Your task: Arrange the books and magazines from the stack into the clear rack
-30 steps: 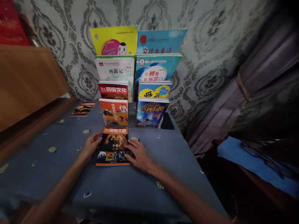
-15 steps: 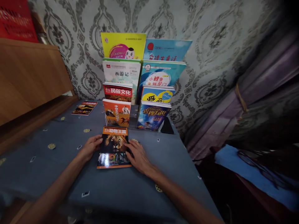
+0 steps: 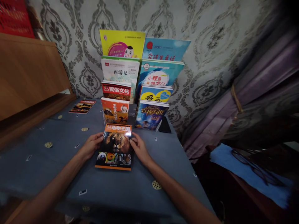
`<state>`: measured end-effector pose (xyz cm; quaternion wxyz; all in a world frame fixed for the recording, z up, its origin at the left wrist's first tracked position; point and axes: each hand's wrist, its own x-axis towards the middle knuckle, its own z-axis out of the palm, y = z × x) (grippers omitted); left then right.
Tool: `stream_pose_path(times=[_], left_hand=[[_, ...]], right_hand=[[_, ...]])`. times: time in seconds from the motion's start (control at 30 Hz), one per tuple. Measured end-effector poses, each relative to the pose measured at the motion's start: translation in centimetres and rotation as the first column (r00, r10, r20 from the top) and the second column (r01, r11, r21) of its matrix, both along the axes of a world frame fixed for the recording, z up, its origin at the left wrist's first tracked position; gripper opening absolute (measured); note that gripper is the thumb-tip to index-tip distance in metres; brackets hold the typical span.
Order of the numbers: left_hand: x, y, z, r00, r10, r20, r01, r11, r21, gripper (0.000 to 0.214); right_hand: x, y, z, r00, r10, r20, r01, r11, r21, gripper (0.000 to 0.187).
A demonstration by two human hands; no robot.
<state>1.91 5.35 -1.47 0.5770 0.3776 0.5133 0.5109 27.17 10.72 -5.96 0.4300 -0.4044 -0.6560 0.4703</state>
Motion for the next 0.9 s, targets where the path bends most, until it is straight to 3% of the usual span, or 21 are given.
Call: stream_pose_path(times=[0.1,0.2,0.27,0.37,0.5,0.63,0.7,0.9], left_hand=[[0.1,0.6,0.0,0.994,-0.079,-0.076,0.077,0.997,-0.02,0.05],[-0.1,2.0,0.4,0.933,-0.083,-0.349,0.099,0.995,0.029,0.045],[0.2,2.7,0.9,0.769,0.039,-0.638,0.077,0.985,0.153,0.033],[2.2,2.9,1.6,0.417,0.201,-0.886,0.203,0.93,0.306,0.029],[7.5,1.3,2.3,0.137,0.188,-0.973,0.448,0.864,0.23,0.032],[11.4,0.0,2.4,-0.144,0.17,-0.975,0.456,0.886,0.087,0.042],[12.0,0.0,2.4,-0.191,0.165,-0.968,0.436,0.897,0.067,0.036],[11.8,0.3,2.8,-0.17,0.171,-0.971,0.417,0.905,0.086,0.025]], right_hand=[[0.5,0.5,0.5,0.969,-0.009,-0.249,-0.046,0.976,-0.214,0.056],[1.3,0.9,1.4,0.919,-0.112,-0.379,-0.025,0.94,-0.339,0.05],[1.8,1.1,1.8,0.908,-0.146,-0.392,-0.015,0.925,-0.379,0.04],[2.2,1.2,2.3,0.913,-0.157,-0.377,-0.007,0.917,-0.399,0.022],[2.2,1.3,2.4,0.91,-0.163,-0.381,-0.012,0.909,-0.417,0.009],[2.0,1.4,2.2,0.907,-0.167,-0.387,-0.008,0.912,-0.41,0.009],[2.0,1.5,2.0,0.91,-0.166,-0.38,0.0,0.916,-0.4,0.009],[1.9,1.6,1.7,0.914,-0.145,-0.38,-0.001,0.933,-0.359,0.012]])
